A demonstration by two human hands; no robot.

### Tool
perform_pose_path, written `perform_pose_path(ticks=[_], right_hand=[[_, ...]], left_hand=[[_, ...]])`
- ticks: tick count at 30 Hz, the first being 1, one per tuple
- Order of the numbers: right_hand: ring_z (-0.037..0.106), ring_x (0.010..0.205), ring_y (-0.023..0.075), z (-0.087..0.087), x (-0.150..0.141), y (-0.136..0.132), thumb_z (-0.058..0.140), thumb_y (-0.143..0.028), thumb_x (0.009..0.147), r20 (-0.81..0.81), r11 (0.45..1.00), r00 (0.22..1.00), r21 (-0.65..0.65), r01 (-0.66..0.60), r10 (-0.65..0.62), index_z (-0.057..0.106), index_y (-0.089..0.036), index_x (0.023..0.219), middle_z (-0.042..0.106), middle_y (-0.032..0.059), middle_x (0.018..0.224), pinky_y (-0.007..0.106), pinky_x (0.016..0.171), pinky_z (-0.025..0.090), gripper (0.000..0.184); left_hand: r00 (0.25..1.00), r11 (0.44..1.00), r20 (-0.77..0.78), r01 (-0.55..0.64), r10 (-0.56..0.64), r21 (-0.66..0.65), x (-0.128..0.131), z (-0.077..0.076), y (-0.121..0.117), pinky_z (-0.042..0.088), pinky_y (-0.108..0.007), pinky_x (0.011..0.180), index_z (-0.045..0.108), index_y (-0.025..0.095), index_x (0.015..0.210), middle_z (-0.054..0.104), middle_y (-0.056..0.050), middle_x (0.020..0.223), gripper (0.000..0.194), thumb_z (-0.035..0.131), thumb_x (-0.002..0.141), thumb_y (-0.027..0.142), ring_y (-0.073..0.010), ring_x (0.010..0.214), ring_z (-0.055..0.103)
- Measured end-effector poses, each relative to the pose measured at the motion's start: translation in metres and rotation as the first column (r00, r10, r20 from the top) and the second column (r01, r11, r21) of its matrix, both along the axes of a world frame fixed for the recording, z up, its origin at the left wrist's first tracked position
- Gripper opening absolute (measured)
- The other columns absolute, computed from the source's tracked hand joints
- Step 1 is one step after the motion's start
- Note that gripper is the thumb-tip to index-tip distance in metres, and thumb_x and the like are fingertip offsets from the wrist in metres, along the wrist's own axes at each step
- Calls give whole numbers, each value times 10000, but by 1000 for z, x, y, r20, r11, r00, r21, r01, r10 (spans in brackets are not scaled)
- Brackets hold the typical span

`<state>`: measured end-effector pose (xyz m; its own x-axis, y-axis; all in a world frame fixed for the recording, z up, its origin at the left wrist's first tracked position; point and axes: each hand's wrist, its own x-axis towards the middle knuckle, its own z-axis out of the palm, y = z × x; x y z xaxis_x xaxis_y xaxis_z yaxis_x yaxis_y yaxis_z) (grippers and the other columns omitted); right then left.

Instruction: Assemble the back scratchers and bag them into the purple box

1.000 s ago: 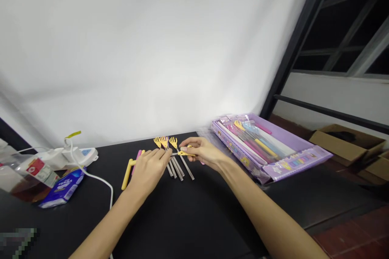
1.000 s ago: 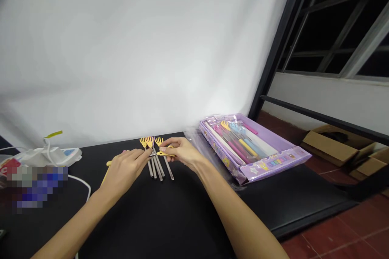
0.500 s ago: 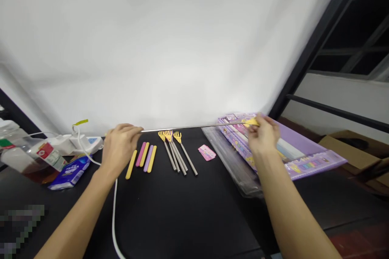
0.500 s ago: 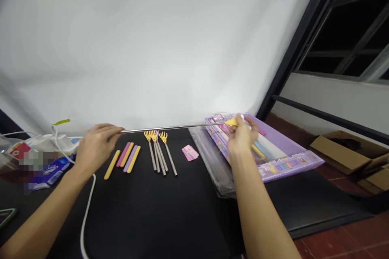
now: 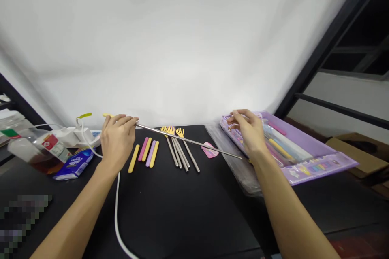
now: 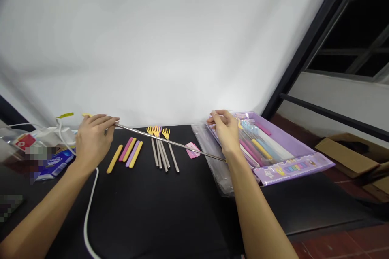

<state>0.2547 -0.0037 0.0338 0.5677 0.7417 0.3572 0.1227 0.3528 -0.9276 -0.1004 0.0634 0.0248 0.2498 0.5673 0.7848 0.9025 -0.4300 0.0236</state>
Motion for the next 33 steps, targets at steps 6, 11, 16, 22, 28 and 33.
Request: perform_pose_path(ticks=[6, 11, 16, 22, 28, 33], right_hand=[[656, 625, 160, 0, 16, -7, 659, -694, 797, 247, 992, 969, -126, 19, 13, 703, -158, 761, 704, 62, 654, 269, 620, 476, 540], [661, 579, 173, 7, 28, -12, 555, -753, 840, 128, 986, 992, -162, 41, -20, 702, -142, 721, 698, 101, 617, 263, 568, 482, 640], [686, 635, 190, 12, 34, -17, 380, -745, 920, -129, 972, 985, -189, -141, 118, 721, -152, 770, 724, 125, 698, 278, 600, 522, 701], [714, 876, 235, 6, -22, -13, 413, -796, 870, -141, 938, 935, -74, -337, 325, 721, -211, 895, 756, 103, 838, 323, 770, 532, 662], [673, 1062, 234, -25, -92, -6, 455, -702, 909, -102, 871, 870, -52, -488, 482, 717, -238, 984, 764, 82, 1053, 324, 851, 500, 538], [697, 1001, 238, -21, -72, -1, 564, -686, 829, -288, 863, 833, -45, -504, 472, 681, -239, 911, 763, 71, 927, 340, 854, 530, 470]], left_hand=[[998, 999, 33, -47, 47, -27, -16, -3, 6, 386, -501, 1075, 745, 217, 990, 762, -83, 1054, 333, 414, 992, 253, -283, 1103, 637], [994, 994, 21, -102, 103, -42, -16, -4, 6, 389, -504, 1071, 744, 226, 1005, 763, -81, 1040, 309, 437, 978, 244, -268, 999, 674], [995, 994, -30, -98, 96, -54, -24, -2, 7, 360, -505, 1122, 736, 215, 1057, 767, -76, 1074, 304, 441, 982, 231, -267, 1021, 682], [943, 982, -280, 157, -180, -103, 36, -4, -23, 419, -477, 1063, 710, 199, 1046, 771, -67, 974, 252, 470, 985, 152, -239, 911, 666], [837, 940, -449, 341, -313, -21, 99, -17, -62, 460, -342, 726, 650, 142, 897, 702, -59, 844, 194, 489, 964, 56, -221, 819, 629], [828, 940, -451, 329, -334, -92, 85, -19, -59, 402, -311, 588, 625, 155, 892, 662, -35, 747, 175, 488, 997, 125, -192, 728, 638]])
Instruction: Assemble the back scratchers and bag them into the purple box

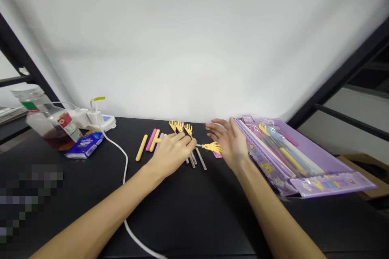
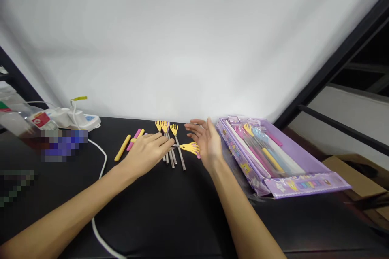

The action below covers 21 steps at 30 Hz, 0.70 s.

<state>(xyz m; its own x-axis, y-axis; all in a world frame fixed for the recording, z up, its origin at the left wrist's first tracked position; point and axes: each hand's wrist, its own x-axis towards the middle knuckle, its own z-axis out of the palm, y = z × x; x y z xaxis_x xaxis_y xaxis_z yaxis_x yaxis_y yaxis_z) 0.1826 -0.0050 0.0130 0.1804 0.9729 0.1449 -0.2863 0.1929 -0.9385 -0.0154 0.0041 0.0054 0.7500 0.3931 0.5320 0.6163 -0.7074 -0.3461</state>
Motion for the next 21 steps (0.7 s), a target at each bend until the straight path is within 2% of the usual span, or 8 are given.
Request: perform_pose_path(ticks=[2, 4, 7, 9, 11, 15, 18, 21], right_hand=[[710, 927, 236, 3, 13, 2, 630, -622, 799, 120, 999, 992, -3, 47, -47, 675, -224, 885, 758, 74, 866, 344, 821, 538, 410], [713, 863, 238, 3, 26, 3, 651, -535, 806, 395, 982, 900, 41, 182, -183, 671, -215, 883, 752, 74, 824, 354, 791, 534, 330], [719, 878, 261, -1, 46, 2, 624, -353, 826, 806, 910, 479, 169, 378, -349, 678, -215, 952, 761, 79, 866, 391, 826, 511, 195], [717, 957, 305, -4, 58, -1, 609, -256, 799, 933, 867, 198, 179, 465, -299, 692, -214, 1038, 773, 98, 966, 428, 858, 496, 256], [706, 1016, 358, -5, 66, -3, 617, -220, 760, 985, 834, 44, 115, 540, -164, 707, -206, 1114, 776, 120, 1018, 451, 844, 497, 365], [710, 995, 406, -2, 72, -6, 626, -195, 722, 995, 783, -98, 41, 621, 25, 736, -204, 1180, 773, 170, 1015, 453, 771, 502, 472], [718, 946, 410, 2, 73, -8, 612, -186, 723, 987, 764, -162, 91, 638, 18, 722, -230, 1247, 763, 198, 1027, 454, 731, 495, 537], [717, 924, 410, 4, 73, -8, 643, -201, 689, 987, 760, -160, 90, 644, 18, 728, -241, 1241, 763, 197, 1006, 447, 714, 494, 560]], left_hand=[[999, 997, 26, -36, 37, -65, -6, 1, 2, 390, -291, 568, 622, 160, 897, 656, -31, 727, 236, 456, 1040, 245, -179, 698, 653], [996, 988, 45, -73, 80, -133, -10, 3, 2, 387, -280, 562, 617, 162, 878, 660, -31, 720, 311, 420, 1057, 322, -174, 676, 669], [992, 970, 12, -119, 125, -214, -13, 4, 1, 395, -287, 563, 621, 162, 860, 674, -37, 737, 329, 414, 1055, 327, -193, 672, 684], [989, 957, -19, -145, 145, -251, -14, 4, 1, 395, -295, 557, 630, 159, 855, 676, -42, 739, 339, 409, 1054, 322, -211, 666, 686], [987, 949, -38, -159, 154, -274, -13, 4, 1, 392, -298, 555, 637, 157, 847, 676, -46, 737, 348, 407, 1052, 319, -218, 660, 687], [988, 952, -46, -157, 150, -263, -12, 4, 1, 385, -301, 564, 640, 156, 828, 677, -45, 727, 330, 438, 1039, 309, -219, 654, 689], [988, 960, -43, -154, 148, -235, -11, 3, 1, 367, -297, 546, 640, 155, 829, 677, -44, 715, 328, 439, 1038, 308, -214, 636, 686], [988, 964, -31, -152, 149, -217, -10, 2, 1, 362, -292, 538, 647, 155, 843, 679, -46, 713, 347, 424, 1044, 329, -208, 628, 685]])
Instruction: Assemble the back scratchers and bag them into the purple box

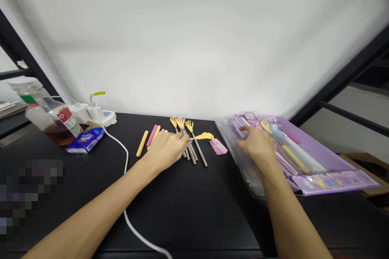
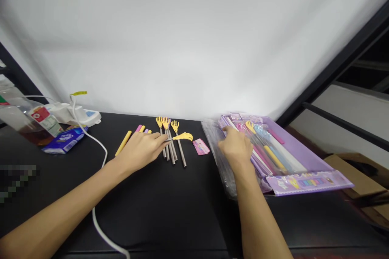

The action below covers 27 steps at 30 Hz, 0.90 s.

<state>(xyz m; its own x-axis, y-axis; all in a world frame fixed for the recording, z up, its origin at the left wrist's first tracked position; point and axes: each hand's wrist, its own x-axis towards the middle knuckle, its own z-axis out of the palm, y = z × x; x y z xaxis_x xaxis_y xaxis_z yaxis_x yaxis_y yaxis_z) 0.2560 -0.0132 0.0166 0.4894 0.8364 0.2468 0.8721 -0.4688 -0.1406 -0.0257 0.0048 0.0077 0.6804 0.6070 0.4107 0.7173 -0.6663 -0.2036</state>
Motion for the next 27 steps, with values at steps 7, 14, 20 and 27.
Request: perform_pose_path(ticks=[7, 14, 20, 27], right_hand=[[714, 938, 399, 4, 0, -2, 643, -181, 670, -43, 1000, 999, 25, -16, 17, 757, -233, 1136, 773, 157, 976, 434, 729, 489, 482], [692, 785, 242, 10, -36, -6, 638, -217, 768, -59, 738, 857, 541, -403, 512, 767, -189, 883, 763, 55, 789, 369, 789, 515, 175], [717, 905, 200, -4, -93, -13, 594, -226, 890, -422, 527, 320, 611, -591, 848, 759, -202, 1014, 775, 47, 969, 333, 848, 550, 207], [658, 953, 215, -6, -93, -13, 668, -358, 909, -487, 499, 230, 544, -674, 842, 771, -208, 904, 741, 54, 959, 393, 902, 508, 182]], left_hand=[[998, 997, 66, 5, 1, -79, 2, 2, -1, 394, -296, 576, 661, 155, 886, 694, -58, 749, 322, 436, 1037, 329, -218, 653, 678], [578, 614, 798, 570, 173, -546, 14, 2, -8, 528, -315, 787, 652, 173, 872, 710, -67, 922, 393, 457, 1019, 481, -189, 854, 674], [211, 131, 777, 926, 593, -353, 23, 2, -15, 552, -381, 933, 719, 219, 1127, 681, -104, 1207, 375, 587, 953, 524, -256, 1135, 638], [55, 220, 660, 919, 750, -327, 24, 0, -12, 526, -400, 1009, 772, 158, 1021, 723, -129, 1176, 283, 704, 901, 404, -275, 1174, 644]])
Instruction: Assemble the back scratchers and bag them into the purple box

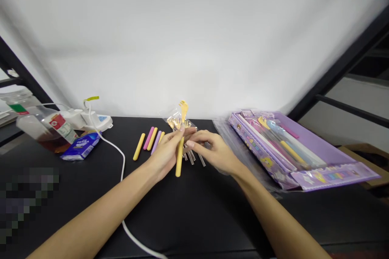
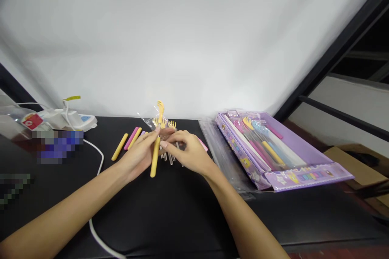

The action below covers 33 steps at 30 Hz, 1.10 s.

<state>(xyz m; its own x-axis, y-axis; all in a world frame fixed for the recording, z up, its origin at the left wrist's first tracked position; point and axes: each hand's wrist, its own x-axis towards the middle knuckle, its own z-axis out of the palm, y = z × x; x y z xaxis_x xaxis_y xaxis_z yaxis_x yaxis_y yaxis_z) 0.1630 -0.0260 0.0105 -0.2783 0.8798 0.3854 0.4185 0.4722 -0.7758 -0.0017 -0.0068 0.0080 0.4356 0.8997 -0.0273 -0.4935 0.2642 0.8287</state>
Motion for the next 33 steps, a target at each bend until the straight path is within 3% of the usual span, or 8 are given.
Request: perform_pose_path(ticks=[4, 11, 15, 19, 21, 24, 28, 33], right_hand=[[592, 954, 223, -4, -2, -1, 771, -368, 835, 116, 981, 992, 190, 28, -51, 767, -218, 842, 655, 55, 915, 398, 879, 481, 150], [574, 1031, 220, -17, -15, -1, 733, -306, 868, 40, 981, 999, 191, -24, 17, 747, -227, 947, 604, 64, 1022, 392, 934, 472, 113], [576, 923, 203, -15, -14, 0, 662, -416, 915, 10, 996, 1000, 91, 3, -4, 699, -204, 846, 569, 58, 950, 357, 838, 482, 226], [586, 748, 173, -8, 0, 2, 532, -506, 968, -141, 985, 990, -172, -24, 0, 614, -207, 966, 600, 26, 821, 315, 675, 470, 310], [574, 672, 154, -6, 8, 5, 516, -533, 966, -211, 965, 978, -257, -54, -2, 591, -203, 1055, 598, 9, 766, 294, 620, 456, 350], [471, 567, 109, -5, 17, 8, 577, -541, 925, -239, 958, 970, -285, -22, -49, 602, -190, 1107, 546, -12, 739, 253, 496, 359, 396], [339, 509, 71, -3, 22, 9, 632, -545, 893, -209, 937, 977, -347, -42, -33, 630, -177, 1126, 463, -41, 700, 234, 436, 237, 436], [413, 501, 84, 4, 34, 5, 644, -553, 887, -7, 917, 999, -397, -35, 35, 619, -195, 1160, 575, -26, 659, 222, 454, 312, 451]], left_hand=[[999, 999, 36, -29, 28, 22, 3, 1, -3, 489, -390, 1066, 785, 140, 996, 734, -131, 1162, 284, 729, 879, 393, -271, 1185, 642], [993, 991, 40, -114, 111, 71, 5, -6, -5, 428, -393, 1126, 785, 158, 1022, 710, -125, 1234, 315, 711, 886, 432, -270, 1240, 610], [993, 992, 32, -114, 113, 55, 4, -3, -4, 466, -420, 1085, 758, 147, 973, 709, -144, 1201, 352, 708, 870, 481, -299, 1260, 590], [965, 962, 30, -262, 260, 83, -10, 1, 13, 534, -464, 992, 675, 163, 1050, 639, -144, 1287, 370, 657, 898, 500, -309, 1266, 572], [935, 924, 4, -352, 355, 147, -22, 0, 25, 556, -463, 962, 618, 203, 1154, 540, -125, 1414, 383, 720, 861, 427, -285, 1219, 603], [879, 857, -119, -406, 461, 318, -37, -5, 41, 542, -429, 990, 578, 267, 1281, 404, -104, 1546, 635, 844, 706, 211, -246, 1147, 647], [878, 865, -185, -362, 441, 347, -46, -10, 49, 521, -407, 997, 541, 225, 1402, 715, -109, 1135, 772, 849, 694, 221, -230, 1029, 697], [853, 842, -196, -392, 483, 371, -47, -11, 49, 574, -326, 828, 546, 185, 1386, 712, 14, 695, 743, 843, 712, 288, -170, 753, 715]])
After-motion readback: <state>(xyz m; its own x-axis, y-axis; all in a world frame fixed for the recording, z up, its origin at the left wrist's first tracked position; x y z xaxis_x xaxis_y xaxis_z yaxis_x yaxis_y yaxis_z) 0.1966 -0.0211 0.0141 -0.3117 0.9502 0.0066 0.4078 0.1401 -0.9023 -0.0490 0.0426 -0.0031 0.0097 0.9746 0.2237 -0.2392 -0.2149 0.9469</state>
